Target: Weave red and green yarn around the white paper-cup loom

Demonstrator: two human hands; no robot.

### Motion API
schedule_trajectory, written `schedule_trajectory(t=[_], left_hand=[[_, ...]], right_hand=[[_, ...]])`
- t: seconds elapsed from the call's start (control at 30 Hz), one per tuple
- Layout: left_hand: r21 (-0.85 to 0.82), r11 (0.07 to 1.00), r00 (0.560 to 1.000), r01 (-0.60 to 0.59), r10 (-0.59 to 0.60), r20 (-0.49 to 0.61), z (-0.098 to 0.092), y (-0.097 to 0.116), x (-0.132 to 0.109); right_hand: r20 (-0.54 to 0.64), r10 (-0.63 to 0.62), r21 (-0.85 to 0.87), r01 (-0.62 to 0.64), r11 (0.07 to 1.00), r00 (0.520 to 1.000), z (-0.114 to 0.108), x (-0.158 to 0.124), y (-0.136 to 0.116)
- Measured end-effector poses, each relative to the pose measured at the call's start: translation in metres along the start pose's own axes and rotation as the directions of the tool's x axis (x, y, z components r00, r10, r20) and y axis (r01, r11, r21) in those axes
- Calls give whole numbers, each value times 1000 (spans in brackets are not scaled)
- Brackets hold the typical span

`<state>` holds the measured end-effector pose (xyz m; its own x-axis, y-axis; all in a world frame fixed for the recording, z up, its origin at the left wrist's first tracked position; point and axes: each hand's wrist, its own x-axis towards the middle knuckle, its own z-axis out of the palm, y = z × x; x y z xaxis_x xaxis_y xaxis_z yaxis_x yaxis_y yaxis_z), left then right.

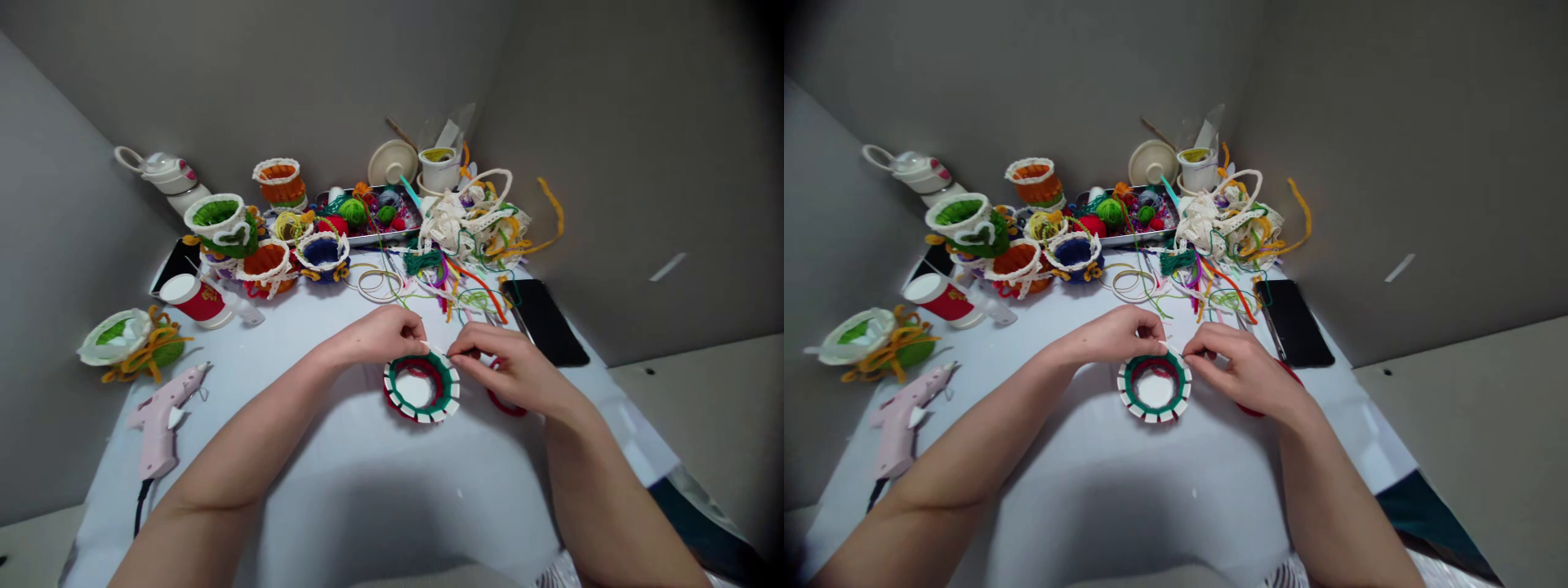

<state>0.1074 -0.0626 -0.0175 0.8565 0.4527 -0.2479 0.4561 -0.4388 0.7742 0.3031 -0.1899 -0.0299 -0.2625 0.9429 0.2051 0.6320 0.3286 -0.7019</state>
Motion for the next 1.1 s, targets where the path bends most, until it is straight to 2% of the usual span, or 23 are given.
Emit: schedule_trajectory(t=[0.2,0.37,0.53,0.7,0.87,1.1], left_hand=[[5,1000,1000,9,-9,6,0,0,-1],[0,1000,1000,9,-9,5,-1,-2,0],[9,999,999,33,-33,37,-7,-3,-2],[31,999,997,32,-34,75,-12,-1,-5],[40,999,996,27,-30,89,-12,3,-7],[-83,996,999,-40,40,-7,-3,1,-3]], right_hand=[[-46,-29,-50,27,998,999,6,0,-2],[11,-51,-52,52,997,999,1,-2,-4],[51,16,-22,-15,1000,999,-6,-2,-1],[149,45,43,-52,998,988,-3,2,3],[167,60,53,-70,996,984,3,5,8],[128,73,52,-80,995,989,12,7,13]])
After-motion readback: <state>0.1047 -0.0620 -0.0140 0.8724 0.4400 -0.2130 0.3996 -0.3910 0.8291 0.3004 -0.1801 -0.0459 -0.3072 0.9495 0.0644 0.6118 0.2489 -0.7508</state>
